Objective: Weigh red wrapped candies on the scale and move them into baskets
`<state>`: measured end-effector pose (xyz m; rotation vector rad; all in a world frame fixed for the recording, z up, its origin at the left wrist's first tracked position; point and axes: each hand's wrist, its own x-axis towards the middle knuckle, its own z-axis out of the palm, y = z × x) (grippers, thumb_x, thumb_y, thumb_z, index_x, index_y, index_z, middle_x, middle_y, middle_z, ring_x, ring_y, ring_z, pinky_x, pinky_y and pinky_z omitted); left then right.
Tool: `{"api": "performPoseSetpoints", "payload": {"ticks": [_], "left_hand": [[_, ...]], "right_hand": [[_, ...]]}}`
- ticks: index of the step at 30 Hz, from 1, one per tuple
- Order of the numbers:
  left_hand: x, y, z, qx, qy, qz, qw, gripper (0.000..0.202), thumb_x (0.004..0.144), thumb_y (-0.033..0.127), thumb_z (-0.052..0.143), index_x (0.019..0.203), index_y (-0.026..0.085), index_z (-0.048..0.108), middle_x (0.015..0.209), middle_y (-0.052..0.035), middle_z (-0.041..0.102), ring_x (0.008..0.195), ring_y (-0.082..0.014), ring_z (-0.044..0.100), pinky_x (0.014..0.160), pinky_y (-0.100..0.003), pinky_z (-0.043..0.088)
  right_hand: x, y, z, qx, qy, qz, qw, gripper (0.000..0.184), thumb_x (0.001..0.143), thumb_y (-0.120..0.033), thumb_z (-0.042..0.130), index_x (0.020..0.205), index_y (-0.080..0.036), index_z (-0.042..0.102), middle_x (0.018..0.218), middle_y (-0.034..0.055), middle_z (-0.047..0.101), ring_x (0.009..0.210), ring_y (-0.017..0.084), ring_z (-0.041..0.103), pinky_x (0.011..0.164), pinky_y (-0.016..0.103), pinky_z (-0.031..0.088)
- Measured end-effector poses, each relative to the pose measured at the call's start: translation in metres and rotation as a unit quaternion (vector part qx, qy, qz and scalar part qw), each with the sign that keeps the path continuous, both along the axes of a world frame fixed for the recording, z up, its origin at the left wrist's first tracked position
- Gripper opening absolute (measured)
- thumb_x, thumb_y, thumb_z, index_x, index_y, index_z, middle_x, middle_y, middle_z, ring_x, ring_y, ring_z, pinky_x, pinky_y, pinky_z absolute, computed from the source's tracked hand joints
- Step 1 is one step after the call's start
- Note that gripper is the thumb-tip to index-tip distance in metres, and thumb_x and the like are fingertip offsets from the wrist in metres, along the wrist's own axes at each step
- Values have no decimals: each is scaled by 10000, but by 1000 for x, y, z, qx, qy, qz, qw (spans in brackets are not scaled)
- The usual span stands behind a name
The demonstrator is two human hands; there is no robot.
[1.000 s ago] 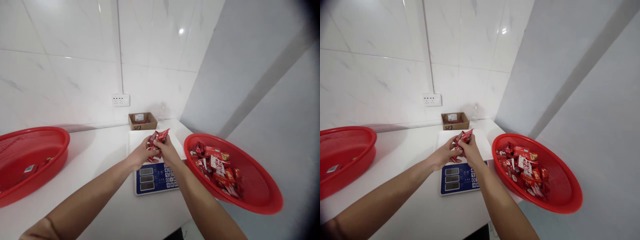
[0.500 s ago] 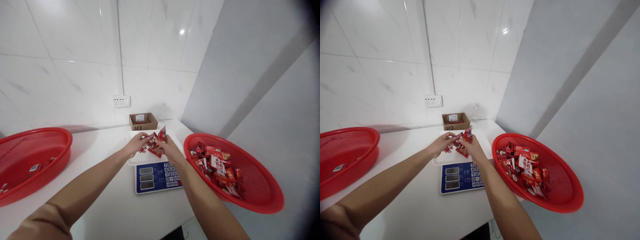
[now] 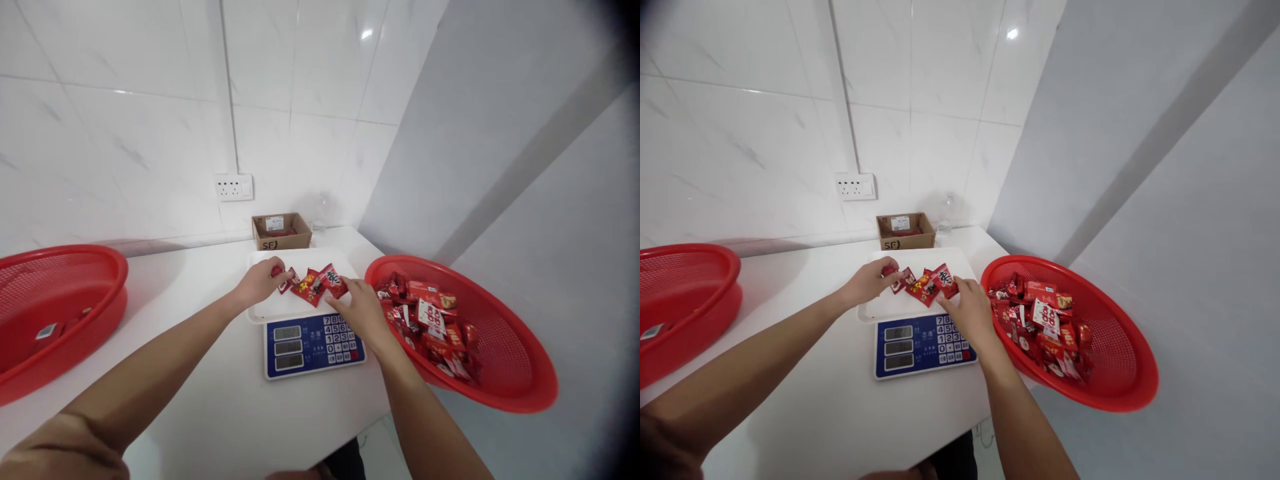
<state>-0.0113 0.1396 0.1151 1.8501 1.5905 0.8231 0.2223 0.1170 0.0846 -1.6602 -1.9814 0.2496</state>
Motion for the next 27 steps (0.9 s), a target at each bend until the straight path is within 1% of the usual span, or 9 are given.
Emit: {"api": "performPoseSetpoints", "payload": {"ticks": [3, 6, 11, 14, 16, 20, 23, 25, 27], "left_hand": [[-4, 2, 2, 26, 17, 15, 999, 196, 795, 394, 505, 829, 212, 568, 730, -3, 566, 654, -139, 491, 583, -245, 382], [-8, 0, 8, 49, 22, 35, 998, 154, 796, 351, 498, 814, 211, 560, 730, 4, 568, 677, -141, 483, 620, -253, 372], [-12, -14, 19, 42, -2, 48, 998, 182, 806, 362, 462, 858, 212, 550, 685, 24, 541, 584, -111, 464, 538, -225, 368], [-11, -28, 20, -5, -32, 11, 999, 236, 812, 409, 449, 890, 215, 559, 630, 35, 518, 518, -99, 448, 455, -200, 353], [-8, -35, 16, -25, -43, -12, 999, 264, 810, 424, 457, 923, 219, 578, 616, 36, 520, 505, -98, 438, 446, -199, 352], [1, -41, 6, -9, 11, -45, 999, 313, 820, 395, 465, 1026, 221, 623, 706, 4, 613, 592, -129, 518, 553, -240, 412], [6, -40, 4, 8, 40, -68, 997, 285, 805, 335, 500, 1019, 230, 656, 922, -32, 660, 810, -179, 585, 703, -270, 435], [8, -43, 7, 39, 47, -60, 996, 263, 807, 322, 499, 995, 236, 663, 1078, -42, 628, 933, -198, 570, 789, -286, 418], [9, -54, 11, 71, 37, -22, 997, 264, 819, 349, 486, 989, 230, 650, 1091, -46, 616, 899, -187, 570, 781, -286, 420]], "right_hand": [[-2, -3, 1, -30, -63, 7, 998, 556, 772, -486, 560, 1238, -186, 523, 1257, 126, 515, 1159, 328, 414, 949, 455, 338], [-3, -4, 1, -14, -66, 5, 998, 501, 809, -454, 527, 1239, -195, 531, 1283, 117, 506, 1172, 320, 408, 945, 464, 343], [0, -16, -5, 130, 23, 30, 991, 334, 844, -339, 508, 1122, -177, 599, 1140, 117, 594, 1078, 266, 495, 928, 442, 393], [-1, -41, -14, 214, 109, 49, 969, 231, 857, -260, 499, 1051, -187, 600, 1022, 94, 635, 973, 223, 552, 859, 402, 455], [-4, -64, -26, 228, 146, 74, 960, 192, 852, -201, 502, 1024, -204, 589, 957, 75, 646, 908, 196, 579, 796, 358, 490], [-13, -106, -64, 172, 159, 152, 960, 230, 833, -139, 509, 1035, -223, 582, 947, 62, 656, 905, 177, 601, 741, 302, 520], [-16, -124, -91, 102, 182, 169, 963, 232, 836, -134, 492, 1030, -213, 591, 962, 70, 653, 892, 164, 613, 675, 251, 533], [-17, -129, -102, 75, 203, 164, 962, 204, 841, -142, 476, 992, -199, 601, 949, 75, 654, 864, 158, 622, 673, 243, 535], [-16, -130, -107, 64, 223, 154, 960, 186, 847, -158, 463, 964, -190, 604, 924, 74, 655, 811, 152, 628, 670, 244, 533]]}}
